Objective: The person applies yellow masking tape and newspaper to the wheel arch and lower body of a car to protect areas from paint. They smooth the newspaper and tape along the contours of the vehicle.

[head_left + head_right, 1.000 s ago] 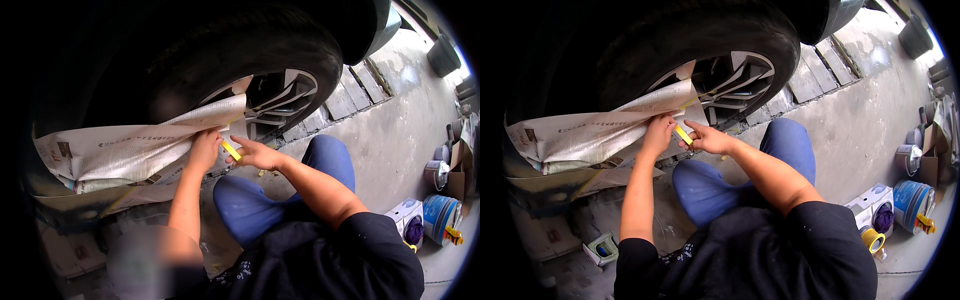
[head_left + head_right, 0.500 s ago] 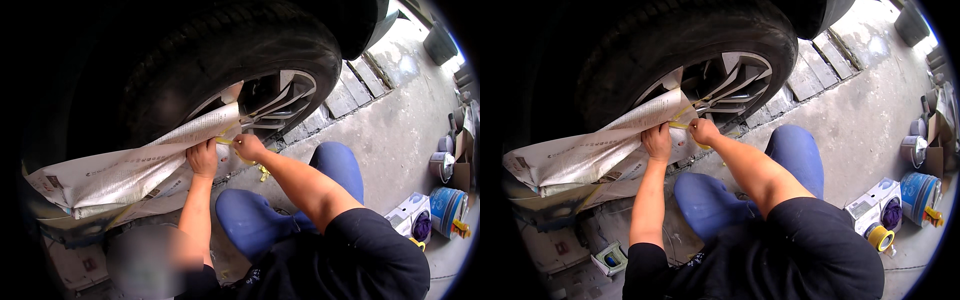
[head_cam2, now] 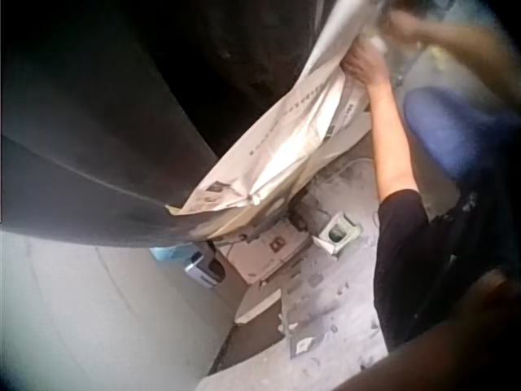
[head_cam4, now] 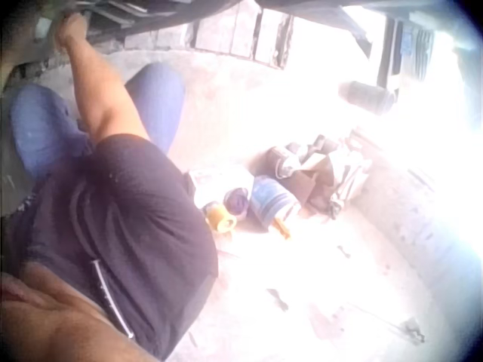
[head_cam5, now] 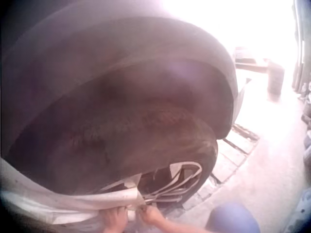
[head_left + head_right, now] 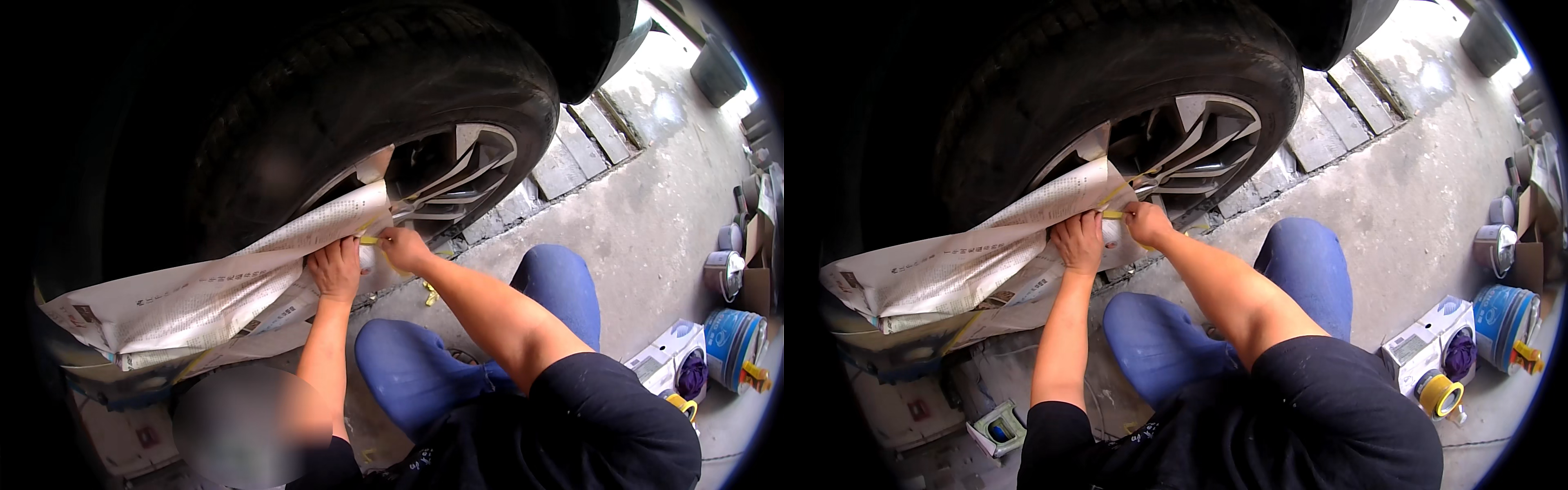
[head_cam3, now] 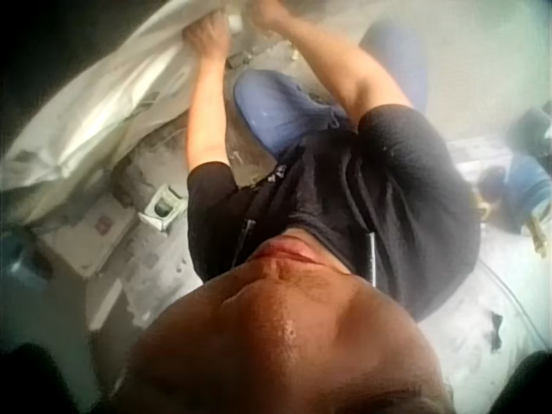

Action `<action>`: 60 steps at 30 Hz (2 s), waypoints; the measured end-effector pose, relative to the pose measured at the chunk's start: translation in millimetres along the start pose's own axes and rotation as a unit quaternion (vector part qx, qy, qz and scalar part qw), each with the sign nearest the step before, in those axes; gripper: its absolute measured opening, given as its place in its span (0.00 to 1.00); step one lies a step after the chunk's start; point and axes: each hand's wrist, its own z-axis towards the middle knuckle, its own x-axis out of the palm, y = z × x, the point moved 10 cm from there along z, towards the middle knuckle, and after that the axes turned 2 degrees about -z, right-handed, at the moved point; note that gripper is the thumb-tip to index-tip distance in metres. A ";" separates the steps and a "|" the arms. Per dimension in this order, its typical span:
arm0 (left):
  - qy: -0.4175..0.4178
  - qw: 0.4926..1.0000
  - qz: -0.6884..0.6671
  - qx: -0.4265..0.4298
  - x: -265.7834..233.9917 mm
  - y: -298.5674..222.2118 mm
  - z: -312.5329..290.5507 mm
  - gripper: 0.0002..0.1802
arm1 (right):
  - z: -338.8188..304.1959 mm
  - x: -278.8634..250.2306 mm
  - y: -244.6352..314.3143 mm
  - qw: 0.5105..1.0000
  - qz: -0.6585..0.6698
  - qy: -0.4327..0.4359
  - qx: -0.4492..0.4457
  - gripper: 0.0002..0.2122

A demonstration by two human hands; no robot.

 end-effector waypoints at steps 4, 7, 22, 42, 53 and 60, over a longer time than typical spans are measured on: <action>-0.001 1.000 0.006 0.004 0.4 -0.2 -2.2 0.15 | -10.2 1.7 -7.8 0.993 0.094 0.003 0.073 0.13; -0.004 1.000 0.008 0.002 5.2 -2.8 -6.1 0.18 | -28.0 -1.4 -84.6 0.948 0.166 -0.062 0.266 0.13; 0.049 0.996 -0.049 -0.049 -1.1 -7.4 -1.9 0.24 | 5.1 9.7 52.3 0.994 -0.089 0.027 -0.052 0.13; 0.161 0.803 -0.468 -0.332 5.4 -14.2 -58.5 0.18 | -73.5 -25.9 -10.1 0.979 0.003 0.192 0.073 0.18; 0.082 0.738 -0.501 -0.444 44.5 -4.9 -46.4 0.28 | -89.0 -45.9 -16.4 0.978 0.035 0.182 0.094 0.14; 0.031 0.725 -0.580 -0.370 -37.5 -4.5 -41.9 0.14 | -92.8 -65.5 4.2 0.974 0.006 0.208 0.083 0.16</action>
